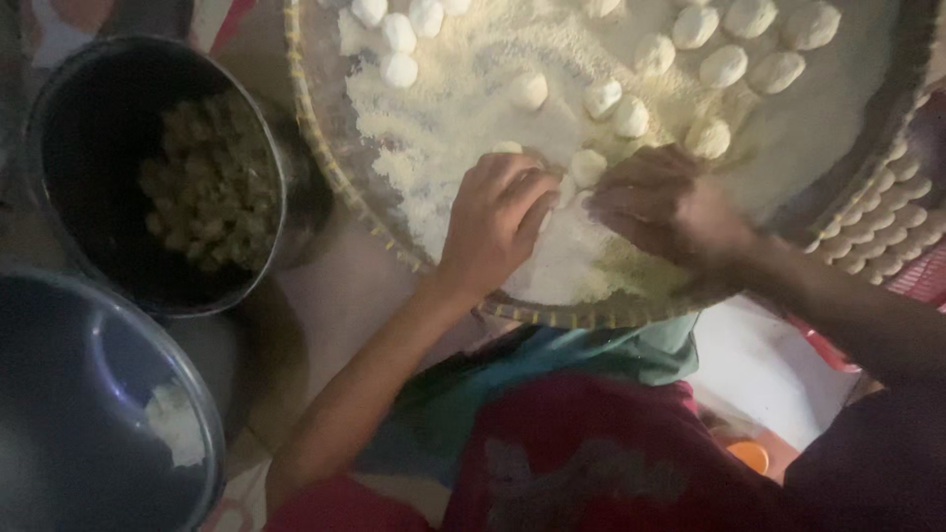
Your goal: The person rolls small dough pieces into balls by hand and coats them in flour on a large woven tray. The finished balls are placed into a red plastic basket. The person occasionally spreads flour on the tray and uses a cloth to cover the basket.
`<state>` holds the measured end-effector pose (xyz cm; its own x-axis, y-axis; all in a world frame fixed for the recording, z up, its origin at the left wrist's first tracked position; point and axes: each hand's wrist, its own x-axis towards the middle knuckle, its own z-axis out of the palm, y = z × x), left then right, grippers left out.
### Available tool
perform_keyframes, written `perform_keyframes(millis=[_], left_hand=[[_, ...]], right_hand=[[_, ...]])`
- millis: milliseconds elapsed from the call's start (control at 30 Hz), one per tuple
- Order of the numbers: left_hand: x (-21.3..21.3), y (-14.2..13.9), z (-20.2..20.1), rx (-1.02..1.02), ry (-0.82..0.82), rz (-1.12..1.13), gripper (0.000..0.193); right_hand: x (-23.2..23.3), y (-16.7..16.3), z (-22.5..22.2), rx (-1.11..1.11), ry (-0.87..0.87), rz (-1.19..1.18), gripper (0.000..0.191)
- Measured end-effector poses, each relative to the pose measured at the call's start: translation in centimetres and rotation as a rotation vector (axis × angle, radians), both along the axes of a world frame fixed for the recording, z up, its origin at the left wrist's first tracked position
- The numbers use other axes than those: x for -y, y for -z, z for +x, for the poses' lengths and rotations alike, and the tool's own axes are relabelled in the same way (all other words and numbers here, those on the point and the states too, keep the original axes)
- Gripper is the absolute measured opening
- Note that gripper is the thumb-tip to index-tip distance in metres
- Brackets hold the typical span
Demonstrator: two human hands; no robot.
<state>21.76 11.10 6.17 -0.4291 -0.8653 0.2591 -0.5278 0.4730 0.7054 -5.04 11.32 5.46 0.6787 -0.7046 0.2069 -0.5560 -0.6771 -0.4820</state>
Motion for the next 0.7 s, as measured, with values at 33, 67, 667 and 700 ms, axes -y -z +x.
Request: perform_keyframes(millis=[33,67,667,700], left_hand=[[-0.1,0.2,-0.2,0.03,0.03,-0.062,0.026],[-0.3,0.4,-0.4,0.063,0.062,-0.124,0.037],[12.3,8.1,0.3,0.225,-0.183,-0.256,0.061],[12.2,8.1,0.1,0.226,-0.182,-0.21,0.061]], right_hand=[[0.2,0.6,-0.3,-0.023,0.02,0.034,0.02],[0.7,1.2,-0.9,-0.043,0.043,0.069,0.021],[4.6,1.9,4.7,-0.488,-0.136,-0.126,0.091],[5.7,1.7,4.6,-0.457,-0.102,-0.066,0.089]])
